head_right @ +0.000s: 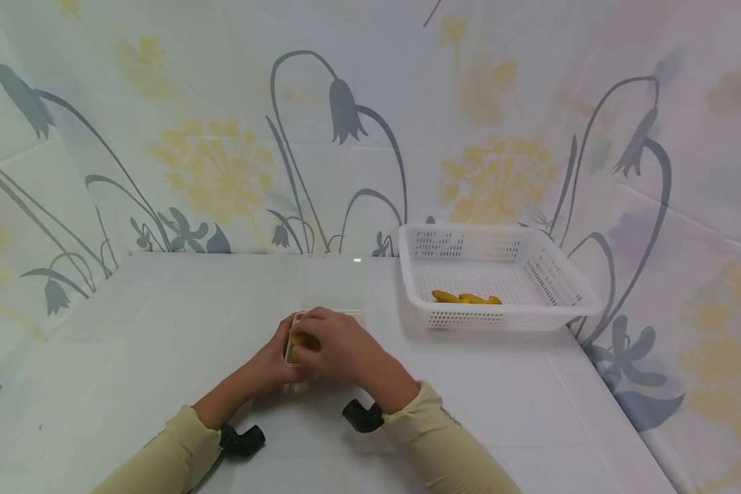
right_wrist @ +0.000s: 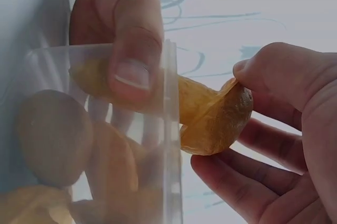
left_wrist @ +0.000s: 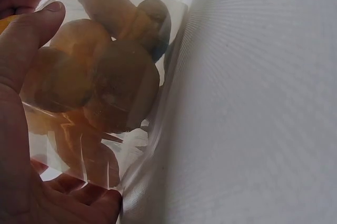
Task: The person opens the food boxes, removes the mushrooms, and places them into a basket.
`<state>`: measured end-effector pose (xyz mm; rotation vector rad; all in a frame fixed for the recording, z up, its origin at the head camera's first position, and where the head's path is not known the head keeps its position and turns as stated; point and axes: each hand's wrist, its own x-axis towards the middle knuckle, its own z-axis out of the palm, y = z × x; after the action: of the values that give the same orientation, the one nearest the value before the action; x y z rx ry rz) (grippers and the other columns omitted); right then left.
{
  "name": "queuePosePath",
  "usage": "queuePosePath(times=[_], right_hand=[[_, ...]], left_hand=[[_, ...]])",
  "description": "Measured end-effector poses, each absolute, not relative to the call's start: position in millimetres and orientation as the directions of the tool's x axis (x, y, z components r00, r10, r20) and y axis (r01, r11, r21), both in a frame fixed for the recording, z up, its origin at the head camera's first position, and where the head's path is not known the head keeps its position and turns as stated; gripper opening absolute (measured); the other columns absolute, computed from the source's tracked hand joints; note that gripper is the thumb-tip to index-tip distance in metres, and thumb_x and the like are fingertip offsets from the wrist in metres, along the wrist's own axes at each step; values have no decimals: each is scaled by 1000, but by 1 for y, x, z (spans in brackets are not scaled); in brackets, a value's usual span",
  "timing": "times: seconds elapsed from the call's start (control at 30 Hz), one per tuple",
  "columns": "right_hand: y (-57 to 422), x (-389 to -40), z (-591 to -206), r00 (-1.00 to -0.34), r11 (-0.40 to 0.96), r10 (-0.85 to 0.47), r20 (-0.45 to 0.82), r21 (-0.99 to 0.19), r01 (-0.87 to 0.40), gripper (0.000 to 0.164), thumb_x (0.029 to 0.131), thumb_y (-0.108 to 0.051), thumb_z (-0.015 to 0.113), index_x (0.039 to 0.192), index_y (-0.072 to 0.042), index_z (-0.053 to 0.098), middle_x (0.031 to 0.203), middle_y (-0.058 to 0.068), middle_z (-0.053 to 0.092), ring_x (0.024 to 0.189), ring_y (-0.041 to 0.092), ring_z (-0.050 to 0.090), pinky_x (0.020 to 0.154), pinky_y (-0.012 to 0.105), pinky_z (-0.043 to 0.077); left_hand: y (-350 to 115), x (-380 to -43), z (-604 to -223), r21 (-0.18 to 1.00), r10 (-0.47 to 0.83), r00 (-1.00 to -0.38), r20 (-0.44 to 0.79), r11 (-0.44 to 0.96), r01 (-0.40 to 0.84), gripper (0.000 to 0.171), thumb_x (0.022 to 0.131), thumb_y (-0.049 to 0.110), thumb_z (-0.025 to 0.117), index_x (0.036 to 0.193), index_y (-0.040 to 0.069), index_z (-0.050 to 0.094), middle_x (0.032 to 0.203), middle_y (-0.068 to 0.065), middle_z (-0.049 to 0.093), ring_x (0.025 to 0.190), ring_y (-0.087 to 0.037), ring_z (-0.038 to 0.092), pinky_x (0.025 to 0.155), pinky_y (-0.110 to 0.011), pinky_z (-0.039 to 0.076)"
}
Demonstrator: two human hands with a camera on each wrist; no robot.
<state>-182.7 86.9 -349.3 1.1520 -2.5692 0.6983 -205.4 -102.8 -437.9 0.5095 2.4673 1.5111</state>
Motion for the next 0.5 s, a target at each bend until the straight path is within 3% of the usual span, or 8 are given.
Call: queuePosePath(times=[0.23, 0.5], right_hand=[[93, -185, -348, -631, 537, -620, 467, -334, -775, 18, 87, -17, 71, 105, -14, 72, 109, -3, 68, 101, 12, 64, 83, 26, 55], [99, -189, -345, -624, 491, -590, 512, -386, -781, 18, 88, -15, 70, 106, -12, 71, 108, -2, 67, 92, 9, 64, 77, 25, 56]], left_hand=[[-102, -206, -437, 893, 391, -920, 11, 410, 185, 108, 72, 39, 85, 152, 26, 14, 141, -2, 42, 116, -20, 50, 100, -42, 43], [-103, -206, -437, 893, 386, -923, -2, 416, 172, 108, 71, 39, 85, 151, 27, 14, 143, -3, 42, 120, -21, 49, 105, -47, 40]])
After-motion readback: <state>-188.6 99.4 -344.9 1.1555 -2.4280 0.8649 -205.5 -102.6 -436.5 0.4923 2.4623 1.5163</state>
